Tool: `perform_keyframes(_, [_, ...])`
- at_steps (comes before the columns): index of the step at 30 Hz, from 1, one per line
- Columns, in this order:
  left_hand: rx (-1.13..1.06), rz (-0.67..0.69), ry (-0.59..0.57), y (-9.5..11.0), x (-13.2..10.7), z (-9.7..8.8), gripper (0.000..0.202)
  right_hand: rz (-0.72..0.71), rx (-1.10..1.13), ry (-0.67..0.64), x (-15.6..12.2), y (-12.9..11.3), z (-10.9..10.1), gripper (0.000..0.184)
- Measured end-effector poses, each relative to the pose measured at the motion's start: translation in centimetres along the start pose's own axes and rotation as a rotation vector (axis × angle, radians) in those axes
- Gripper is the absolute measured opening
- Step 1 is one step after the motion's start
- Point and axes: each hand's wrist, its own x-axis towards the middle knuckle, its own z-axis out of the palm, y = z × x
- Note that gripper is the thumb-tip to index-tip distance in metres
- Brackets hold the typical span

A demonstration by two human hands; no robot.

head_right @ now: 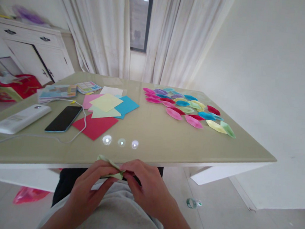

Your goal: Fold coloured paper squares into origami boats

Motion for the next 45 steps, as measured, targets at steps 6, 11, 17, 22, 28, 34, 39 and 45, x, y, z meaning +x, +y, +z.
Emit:
perform_keyframes(6, [0.022, 0.045, -0.06, 0.1, 0.2, -0.5, 0.02, -0.006, -0.015, -0.016, 0.2, -0.5, -0.1, 0.032])
perform_keyframes(11, [0.025, 0.048, -0.023, 0.2, 0.6, -0.5, 0.013, -0.008, -0.021, -0.024, 0.2, -0.9, -0.2, 0.037])
perform_keyframes(17, [0.041, 0.047, 0.037, 0.0, 0.5, -0.3, 0.005, 0.043, -0.015, -0.005, 0.1, -0.8, 0.0, 0.028])
perform_keyframes(22, [0.047, 0.056, 0.016, 0.2, 0.7, -0.6, 0.01, 0.034, 0.017, 0.005, 0.3, -1.2, -0.1, 0.032])
perform_keyframes(28, [-0.005, -0.005, -0.025, 0.6, 0.7, -0.3, 0.008, 0.072, 0.057, 0.035, 0.3, -1.1, 0.1, 0.027])
perform_keyframes(34, [0.03, 0.033, 0.035, 0.3, 0.5, -0.1, 0.003, -0.018, 0.062, 0.012, 0.5, -1.0, 0.3, 0.033])
perform_keyframes(39, [0.06, 0.055, 0.027, 0.0, 0.4, -0.2, 0.007, -0.029, 0.103, -0.002, 0.4, -0.9, 0.4, 0.04])
perform_keyframes(45, [0.003, 0.006, 0.028, 0.1, 0.4, -0.1, 0.006, -0.063, 0.042, 0.004, 0.6, -0.9, 0.3, 0.038])
